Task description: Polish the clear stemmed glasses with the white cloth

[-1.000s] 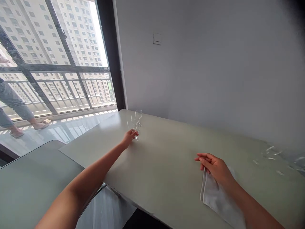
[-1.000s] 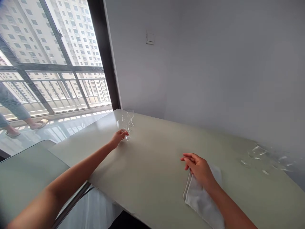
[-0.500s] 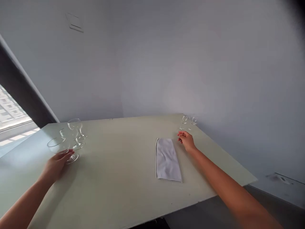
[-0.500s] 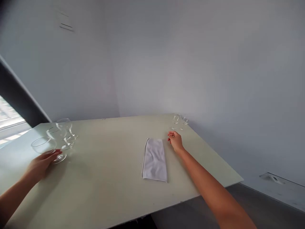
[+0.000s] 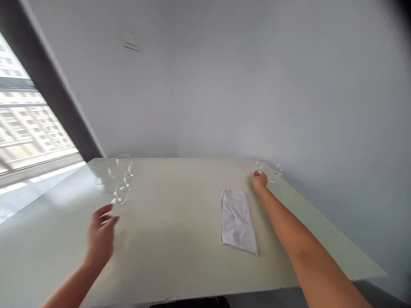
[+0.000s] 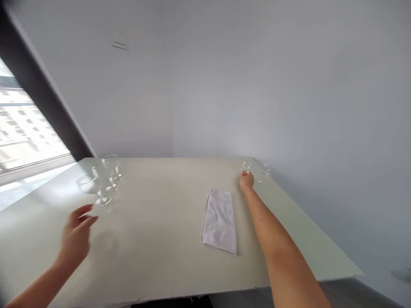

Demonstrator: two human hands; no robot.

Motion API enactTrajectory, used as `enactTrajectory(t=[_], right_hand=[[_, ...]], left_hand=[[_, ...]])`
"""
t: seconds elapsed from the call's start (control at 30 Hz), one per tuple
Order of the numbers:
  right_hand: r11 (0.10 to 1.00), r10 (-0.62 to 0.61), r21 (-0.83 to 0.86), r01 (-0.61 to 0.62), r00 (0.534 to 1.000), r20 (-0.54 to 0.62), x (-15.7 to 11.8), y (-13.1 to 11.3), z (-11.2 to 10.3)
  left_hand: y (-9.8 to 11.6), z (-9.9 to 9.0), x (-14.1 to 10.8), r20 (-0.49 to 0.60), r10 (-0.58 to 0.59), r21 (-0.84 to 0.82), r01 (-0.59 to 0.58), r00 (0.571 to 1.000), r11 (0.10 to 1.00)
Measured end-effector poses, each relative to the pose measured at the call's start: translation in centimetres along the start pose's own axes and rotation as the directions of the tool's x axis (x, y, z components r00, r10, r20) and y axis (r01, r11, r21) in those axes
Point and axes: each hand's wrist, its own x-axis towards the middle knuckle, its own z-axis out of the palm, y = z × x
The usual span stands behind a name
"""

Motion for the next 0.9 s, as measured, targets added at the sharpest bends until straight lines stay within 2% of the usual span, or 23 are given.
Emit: enactTrajectory(t=[0.03, 0.1, 0.17, 0.2, 0.27, 0.33, 0.37, 0.43, 0.5, 0.57, 0.6, 0.63, 0.67, 0.77, 0.83, 0.9], right_hand=[[0.999, -0.038, -0.008, 0.038, 0.999, 0.037, -1.0, -0.6, 0.7], [0.992, -0.127, 0.007, 0.127, 0.981, 0.15, -3.9, -2.1, 2.7], [0.971, -0.24, 0.068, 0.23, 0.918, 0.316, -8.3, -3.6, 4.8], [0.955, -0.297, 0.113, 0.275, 0.863, 0.408, -11.1, -4.4, 5.6], [0.902, -0.43, 0.24, 0.359, 0.682, 0.592, -17.1, -5.7, 6.6], [0.868, -0.484, 0.318, 0.382, 0.5, 0.718, -22.7, -6.6, 6.8], [0.859, -0.488, 0.336, 0.387, 0.416, 0.767, -25.0, -6.9, 6.7], [0.851, -0.479, 0.344, 0.396, 0.321, 0.817, -28.3, -7.4, 6.3], [0.841, -0.468, 0.337, 0.423, 0.257, 0.845, -29.7, -7.6, 5.9], [0.816, -0.467, 0.325, 0.478, 0.216, 0.857, -29.4, -7.6, 5.3], [0.802, -0.471, 0.314, 0.509, 0.214, 0.856, -28.8, -7.4, 5.0], [0.794, -0.473, 0.292, 0.533, 0.239, 0.848, -27.9, -7.3, 4.6], [0.799, -0.466, 0.257, 0.544, 0.289, 0.836, -26.7, -7.0, 4.1], [0.869, -0.37, 0.096, 0.485, 0.509, 0.777, -22.6, -5.6, 2.3], [0.917, -0.293, 0.014, 0.399, 0.649, 0.702, -19.7, -4.1, 1.0], [0.954, -0.252, 0.001, 0.299, 0.802, 0.541, -16.8, -2.2, -0.4]], left_hand=[[0.7, 0.5, -1.0, 0.115, 0.029, -0.084, -0.019, 0.993, 0.996], [2.0, 1.8, -2.8, 0.27, 0.096, -0.155, -0.055, 0.958, 0.986], [3.2, 3.1, -4.4, 0.423, 0.179, -0.192, -0.105, 0.888, 0.976], [3.8, 3.7, -5.2, 0.504, 0.195, -0.199, -0.107, 0.842, 0.974], [5.0, 4.8, -6.8, 0.582, 0.225, -0.236, -0.102, 0.781, 0.966], [5.9, 5.5, -8.3, 0.633, 0.265, -0.27, -0.113, 0.727, 0.956], [6.1, 5.7, -9.0, 0.633, 0.278, -0.28, -0.122, 0.722, 0.952], [6.1, 5.9, -10.0, 0.594, 0.283, -0.283, -0.134, 0.753, 0.95], [5.4, 5.7, -9.9, 0.552, 0.25, -0.301, -0.09, 0.795, 0.949], [4.3, 4.9, -8.7, 0.552, 0.189, -0.35, 0.02, 0.812, 0.937], [3.6, 4.3, -7.6, 0.552, 0.158, -0.37, 0.071, 0.819, 0.926], [3.0, 3.5, -6.2, 0.536, 0.125, -0.382, 0.108, 0.835, 0.918], [2.3, 2.6, -4.6, 0.502, 0.106, -0.377, 0.107, 0.858, 0.92], [0.4, -0.6, 0.1, 0.323, 0.087, -0.26, 0.0, 0.943, 0.966], [-0.8, -2.4, 2.6, 0.254, 0.081, -0.177, -0.036, 0.964, 0.984], [-1.8, -3.5, 4.1, 0.217, 0.071, -0.125, -0.044, 0.974, 0.991]])
